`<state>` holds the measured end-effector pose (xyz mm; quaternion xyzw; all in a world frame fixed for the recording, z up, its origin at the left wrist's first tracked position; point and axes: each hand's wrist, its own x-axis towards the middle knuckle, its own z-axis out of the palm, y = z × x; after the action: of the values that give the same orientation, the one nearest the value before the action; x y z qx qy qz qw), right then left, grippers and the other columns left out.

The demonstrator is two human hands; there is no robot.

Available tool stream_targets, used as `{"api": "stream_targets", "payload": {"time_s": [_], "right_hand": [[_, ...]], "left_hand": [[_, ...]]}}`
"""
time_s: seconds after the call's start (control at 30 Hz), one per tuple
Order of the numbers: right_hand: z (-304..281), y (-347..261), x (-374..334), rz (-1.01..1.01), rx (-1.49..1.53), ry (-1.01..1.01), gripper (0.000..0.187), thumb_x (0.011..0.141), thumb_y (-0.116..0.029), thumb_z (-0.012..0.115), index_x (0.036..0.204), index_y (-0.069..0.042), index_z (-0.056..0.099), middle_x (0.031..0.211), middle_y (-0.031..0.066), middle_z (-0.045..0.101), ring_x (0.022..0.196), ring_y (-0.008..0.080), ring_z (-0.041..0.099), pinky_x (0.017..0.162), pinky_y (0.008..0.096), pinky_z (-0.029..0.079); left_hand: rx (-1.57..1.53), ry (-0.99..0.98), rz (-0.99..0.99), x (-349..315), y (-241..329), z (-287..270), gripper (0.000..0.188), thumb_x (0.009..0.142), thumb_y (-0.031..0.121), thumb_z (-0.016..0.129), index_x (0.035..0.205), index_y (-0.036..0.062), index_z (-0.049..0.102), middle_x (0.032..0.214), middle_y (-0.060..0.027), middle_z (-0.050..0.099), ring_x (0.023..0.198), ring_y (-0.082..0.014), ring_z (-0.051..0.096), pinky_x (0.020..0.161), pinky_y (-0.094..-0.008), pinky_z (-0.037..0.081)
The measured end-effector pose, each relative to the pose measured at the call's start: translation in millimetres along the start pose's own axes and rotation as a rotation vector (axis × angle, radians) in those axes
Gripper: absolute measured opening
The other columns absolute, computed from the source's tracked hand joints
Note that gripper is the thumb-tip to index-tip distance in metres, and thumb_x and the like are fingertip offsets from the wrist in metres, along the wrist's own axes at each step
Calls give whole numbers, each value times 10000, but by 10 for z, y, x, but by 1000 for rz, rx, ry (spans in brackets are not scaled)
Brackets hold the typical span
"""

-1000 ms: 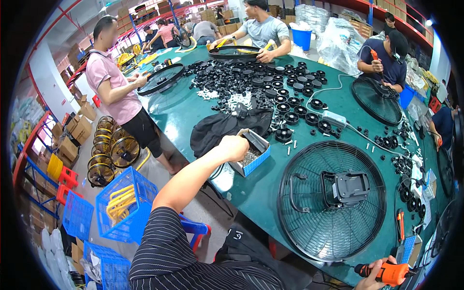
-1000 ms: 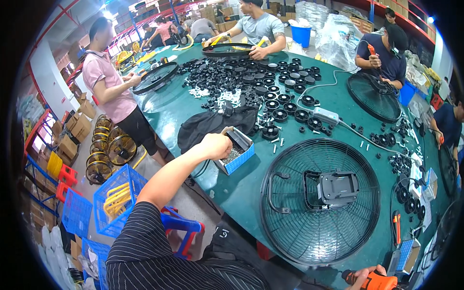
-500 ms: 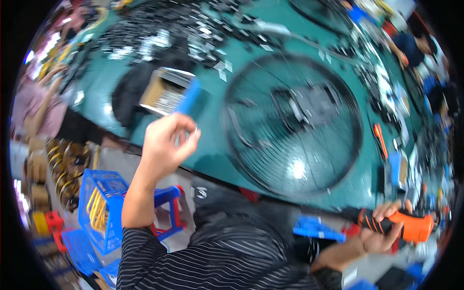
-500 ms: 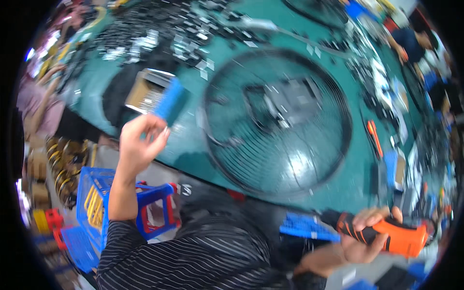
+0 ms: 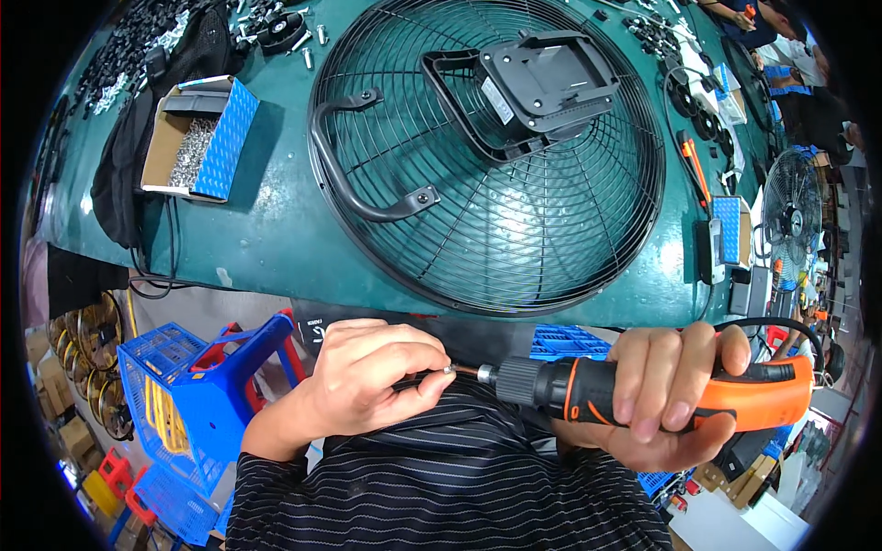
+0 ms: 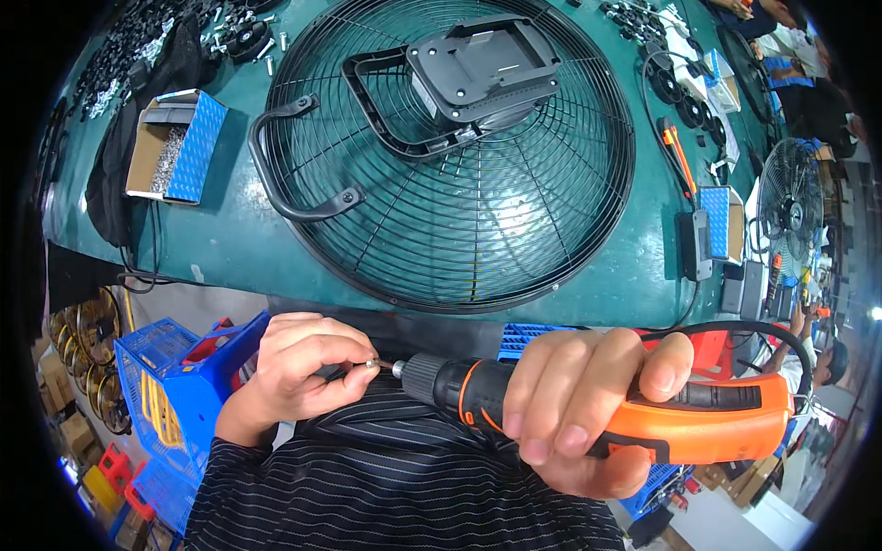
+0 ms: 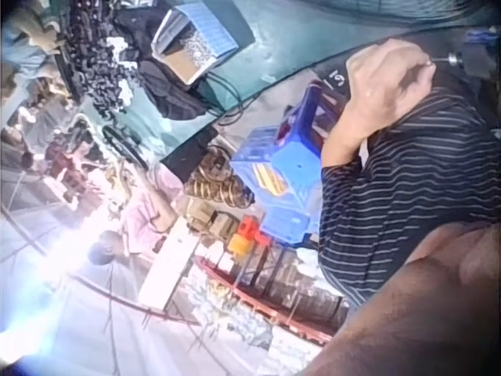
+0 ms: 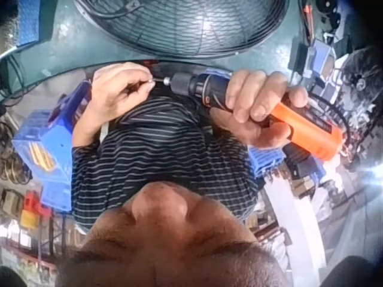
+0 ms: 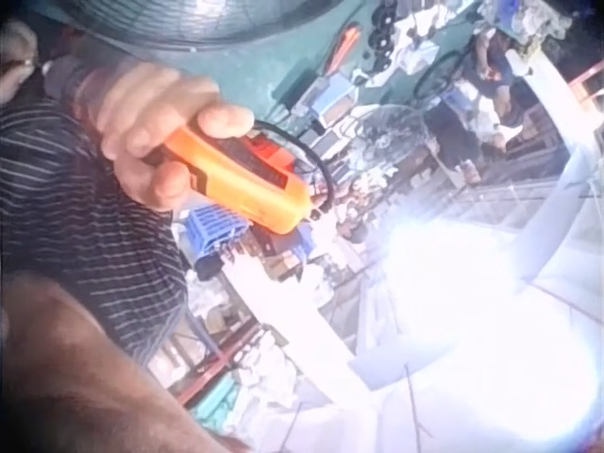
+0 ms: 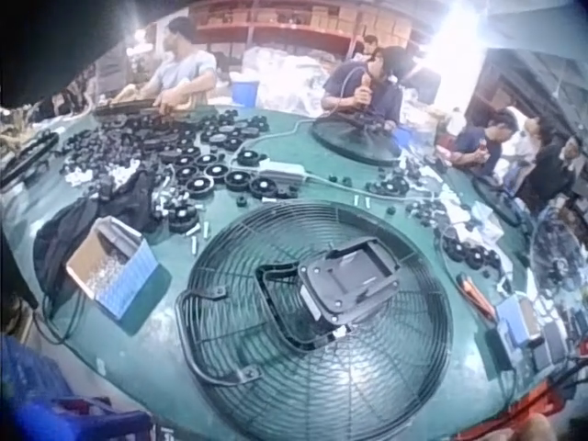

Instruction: Assembling components of industrial or floor fans at a factory workstation.

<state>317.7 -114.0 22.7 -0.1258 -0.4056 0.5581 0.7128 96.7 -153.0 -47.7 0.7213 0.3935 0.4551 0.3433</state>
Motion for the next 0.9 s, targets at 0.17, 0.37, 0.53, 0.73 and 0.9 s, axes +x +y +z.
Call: {"api": "stream_targets", "payload": {"time_s": [0.17,0.37,0.53,0.73,0.9], "right_hand": [[-14,53,14,1,-10,9,431,956,-227,631,1254,-46,379,831,75,605,554,154,593,511,291,534],[-35,41,78,13,-9,-13,410,963,-235,612,1250,-50,386,819,68,599,564,148,596,527,288,532],[-63,92,67,19,8,-39,422,938,-189,649,1241,-44,395,821,75,605,574,158,608,543,301,542],[-272,-11,217,204,90,-387,457,871,-95,739,1205,-44,433,878,130,638,666,232,675,599,362,577],[-148,90,174,89,19,-362,387,837,-74,757,1103,-12,483,752,84,635,552,156,648,494,259,581]], "left_hand": [[3,-17,-24,21,-41,-5,195,692,22,799,826,55,662,773,-57,707,589,-173,660,518,-278,493],[-16,-16,-4,66,-112,-13,213,718,42,812,853,46,647,787,-59,697,563,-178,636,482,-280,475],[-3,-47,-44,55,-119,-4,200,724,58,800,855,54,648,774,-49,686,561,-185,626,491,-289,474],[-29,-202,-55,104,-132,-62,171,754,107,779,850,64,644,774,-34,659,561,-206,605,504,-315,468],[53,-56,-24,99,-163,14,236,716,151,818,804,72,613,747,-33,610,577,-215,574,514,-339,422]]}}
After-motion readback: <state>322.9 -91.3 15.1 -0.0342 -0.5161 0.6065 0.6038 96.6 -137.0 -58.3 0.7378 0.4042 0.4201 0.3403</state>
